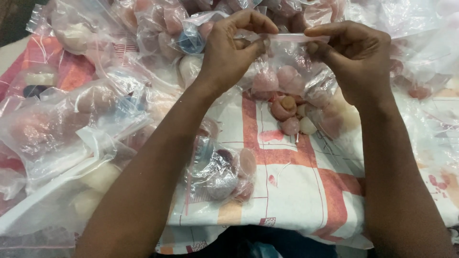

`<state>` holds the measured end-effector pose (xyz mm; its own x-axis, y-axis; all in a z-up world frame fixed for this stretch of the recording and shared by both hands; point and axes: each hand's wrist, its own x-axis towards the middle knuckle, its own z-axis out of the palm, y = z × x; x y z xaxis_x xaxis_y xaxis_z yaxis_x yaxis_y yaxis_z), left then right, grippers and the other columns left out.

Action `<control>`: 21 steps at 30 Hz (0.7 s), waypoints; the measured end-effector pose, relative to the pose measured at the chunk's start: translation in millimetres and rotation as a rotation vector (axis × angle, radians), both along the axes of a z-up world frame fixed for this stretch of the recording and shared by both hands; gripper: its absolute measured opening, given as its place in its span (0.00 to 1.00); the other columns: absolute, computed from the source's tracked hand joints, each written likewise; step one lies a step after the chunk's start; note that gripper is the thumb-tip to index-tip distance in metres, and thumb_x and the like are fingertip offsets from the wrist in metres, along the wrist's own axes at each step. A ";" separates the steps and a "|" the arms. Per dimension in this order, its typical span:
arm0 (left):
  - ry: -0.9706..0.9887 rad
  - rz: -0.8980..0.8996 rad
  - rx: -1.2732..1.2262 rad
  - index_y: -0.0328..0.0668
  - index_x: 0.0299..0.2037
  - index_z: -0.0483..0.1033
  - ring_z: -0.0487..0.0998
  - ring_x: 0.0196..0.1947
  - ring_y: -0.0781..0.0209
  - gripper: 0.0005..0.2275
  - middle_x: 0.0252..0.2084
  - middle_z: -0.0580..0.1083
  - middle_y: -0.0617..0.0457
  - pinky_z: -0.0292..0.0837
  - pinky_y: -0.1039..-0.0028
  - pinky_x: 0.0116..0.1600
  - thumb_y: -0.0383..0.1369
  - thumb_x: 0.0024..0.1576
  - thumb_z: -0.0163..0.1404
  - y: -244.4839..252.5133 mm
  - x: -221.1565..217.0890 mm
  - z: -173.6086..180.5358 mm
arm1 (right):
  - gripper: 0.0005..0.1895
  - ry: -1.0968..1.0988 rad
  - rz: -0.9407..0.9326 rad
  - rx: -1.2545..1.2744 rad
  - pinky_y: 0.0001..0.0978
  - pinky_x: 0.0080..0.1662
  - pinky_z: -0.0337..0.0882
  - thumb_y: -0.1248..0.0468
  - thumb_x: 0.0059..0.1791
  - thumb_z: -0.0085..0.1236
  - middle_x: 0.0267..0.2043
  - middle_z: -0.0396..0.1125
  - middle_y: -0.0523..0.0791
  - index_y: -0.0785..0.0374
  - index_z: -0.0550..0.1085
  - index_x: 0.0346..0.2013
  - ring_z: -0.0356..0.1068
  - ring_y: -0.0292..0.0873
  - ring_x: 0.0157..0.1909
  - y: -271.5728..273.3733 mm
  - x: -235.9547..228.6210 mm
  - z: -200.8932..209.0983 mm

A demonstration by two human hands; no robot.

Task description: Packing small wax melt pieces into individual zip-lock bags.

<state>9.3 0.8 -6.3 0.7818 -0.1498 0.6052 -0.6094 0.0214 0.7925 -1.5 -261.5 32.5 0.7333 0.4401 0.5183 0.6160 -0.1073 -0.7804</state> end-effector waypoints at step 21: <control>0.002 0.044 0.040 0.36 0.39 0.78 0.83 0.39 0.71 0.08 0.42 0.79 0.51 0.85 0.80 0.46 0.30 0.57 0.64 1.1 -4.4 3.3 | 0.03 -0.090 0.002 -0.017 0.26 0.55 0.81 0.74 0.57 0.63 0.49 0.74 0.51 0.69 0.78 0.46 0.77 0.38 0.50 16.7 -14.2 19.4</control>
